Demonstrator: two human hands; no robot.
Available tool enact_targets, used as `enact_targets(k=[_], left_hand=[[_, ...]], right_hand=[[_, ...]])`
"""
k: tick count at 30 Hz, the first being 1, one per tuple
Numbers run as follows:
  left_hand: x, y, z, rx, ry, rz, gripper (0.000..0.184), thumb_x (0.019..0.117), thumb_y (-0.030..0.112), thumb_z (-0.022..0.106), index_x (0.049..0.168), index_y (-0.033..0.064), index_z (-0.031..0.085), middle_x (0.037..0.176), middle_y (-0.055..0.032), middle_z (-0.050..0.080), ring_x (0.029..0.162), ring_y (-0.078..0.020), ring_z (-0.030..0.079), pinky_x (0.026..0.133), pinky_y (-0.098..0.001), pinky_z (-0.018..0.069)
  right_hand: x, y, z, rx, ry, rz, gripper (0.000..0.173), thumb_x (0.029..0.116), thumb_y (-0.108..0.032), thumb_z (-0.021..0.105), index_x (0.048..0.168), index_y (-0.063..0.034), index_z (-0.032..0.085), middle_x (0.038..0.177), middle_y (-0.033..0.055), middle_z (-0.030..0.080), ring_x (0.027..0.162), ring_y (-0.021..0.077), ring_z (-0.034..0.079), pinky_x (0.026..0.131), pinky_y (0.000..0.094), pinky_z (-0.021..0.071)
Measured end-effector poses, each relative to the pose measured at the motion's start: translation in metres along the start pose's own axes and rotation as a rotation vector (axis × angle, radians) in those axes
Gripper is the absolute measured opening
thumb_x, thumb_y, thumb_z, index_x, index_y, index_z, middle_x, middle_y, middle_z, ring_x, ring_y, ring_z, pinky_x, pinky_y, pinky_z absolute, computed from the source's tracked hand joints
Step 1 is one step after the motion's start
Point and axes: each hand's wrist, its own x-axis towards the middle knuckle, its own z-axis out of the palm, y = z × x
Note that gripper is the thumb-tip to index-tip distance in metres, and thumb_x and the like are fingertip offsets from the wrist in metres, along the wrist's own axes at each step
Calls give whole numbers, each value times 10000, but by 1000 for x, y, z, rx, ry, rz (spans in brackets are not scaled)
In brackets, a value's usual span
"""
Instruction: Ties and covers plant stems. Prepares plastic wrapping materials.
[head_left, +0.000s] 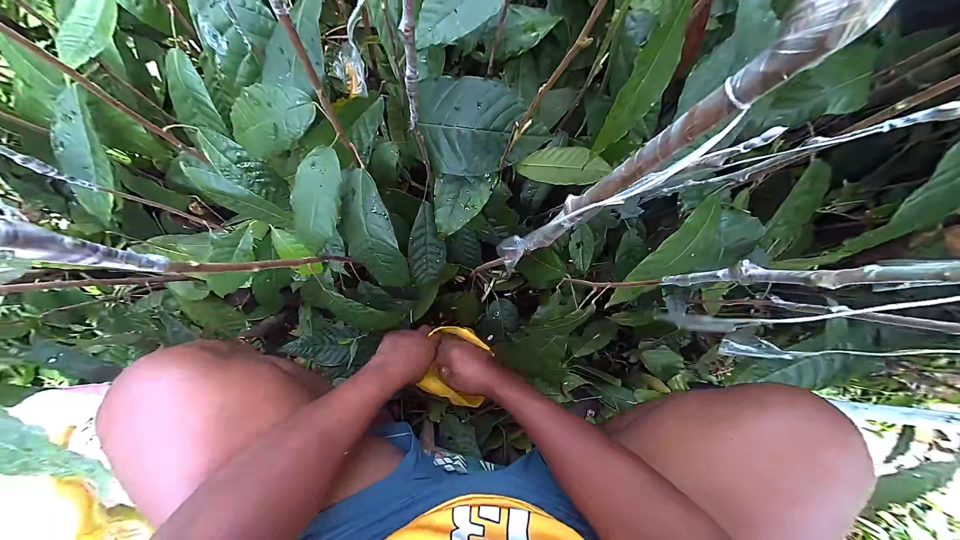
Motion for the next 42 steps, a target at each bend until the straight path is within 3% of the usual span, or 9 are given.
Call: enact_targets(k=[2, 5, 12, 18, 22, 24, 27, 35, 42], left_hand=[[-3, 0, 0, 25, 8, -10, 617, 906, 8, 618, 1499, 114, 485, 1546, -163, 459, 1204, -467, 601, 865, -677, 525], [-4, 2, 4, 37, 20, -47, 563, 925, 3, 585, 1475, 95, 510, 1548, -161, 458, 1165, -462, 622, 850, -665, 533], [-1, 9, 6, 11, -21, -2, 556, 941, 1, 570, 1485, 87, 497, 1579, -180, 411, 1156, -489, 620, 850, -687, 529], [4, 10, 8, 72, -75, 40, 561, 947, 5, 571, 1495, 100, 499, 1547, -172, 453, 1185, -472, 609, 867, -671, 525], [3, 9, 9, 91, -106, 52, 545, 946, 2, 567, 1481, 82, 503, 1509, -184, 486, 1202, -461, 602, 875, -663, 523], [3, 9, 10, 98, -110, 51, 535, 944, 3, 566, 1471, 82, 515, 1492, -192, 501, 1195, -462, 606, 868, -663, 525], [4, 8, 9, 92, -111, 33, 561, 931, -3, 580, 1479, 88, 504, 1489, -196, 497, 1176, -460, 614, 849, -659, 531], [7, 1, 1, 83, -95, -18, 608, 907, 4, 611, 1494, 108, 489, 1508, -189, 473, 1177, -458, 614, 841, -654, 541], [5, 4, 2, 88, -108, -22, 635, 887, 2, 637, 1496, 107, 488, 1493, -208, 481, 1173, -479, 607, 845, -674, 530]], right_hand=[[8, 22, 28, -57, -150, 41, 455, 1061, -234, 486, 1478, -60, 532, 1590, 164, 441, 1459, 361, 432, 1177, 587, 364], [0, 17, 38, -99, -299, 87, 459, 1055, -180, 480, 1495, -54, 515, 1663, 160, 321, 1488, 405, 372, 1170, 623, 345], [-5, 17, 33, -199, -530, 150, 398, 1028, -238, 556, 1347, -4, 605, 1400, 265, 578, 1319, 495, 526, 1008, 746, 421], [-10, 20, 17, 303, -236, 309, 437, 1129, -226, 363, 1409, 63, 533, 1429, 291, 545, 1373, 395, 508, 1159, 538, 362], [-1, 23, 21, 150, -202, 282, 372, 1044, -69, 467, 1387, -37, 607, 1410, 231, 595, 1344, 385, 548, 1120, 577, 413], [3, 21, 27, 106, -172, 315, 456, 1008, -79, 527, 1464, -100, 545, 1442, 212, 577, 1352, 387, 546, 1099, 609, 432], [8, 16, 32, 88, -30, 393, 544, 1000, -91, 543, 1534, -59, 443, 1521, 210, 505, 1417, 370, 485, 1145, 592, 397], [18, 14, 29, 119, 109, 305, 422, 1005, -49, 491, 1401, -119, 617, 1476, 161, 571, 1403, 318, 512, 1163, 543, 394], [21, 9, 33, 112, 132, 348, 404, 1029, -145, 502, 1419, -134, 609, 1474, 176, 570, 1397, 357, 513, 1149, 594, 393]])
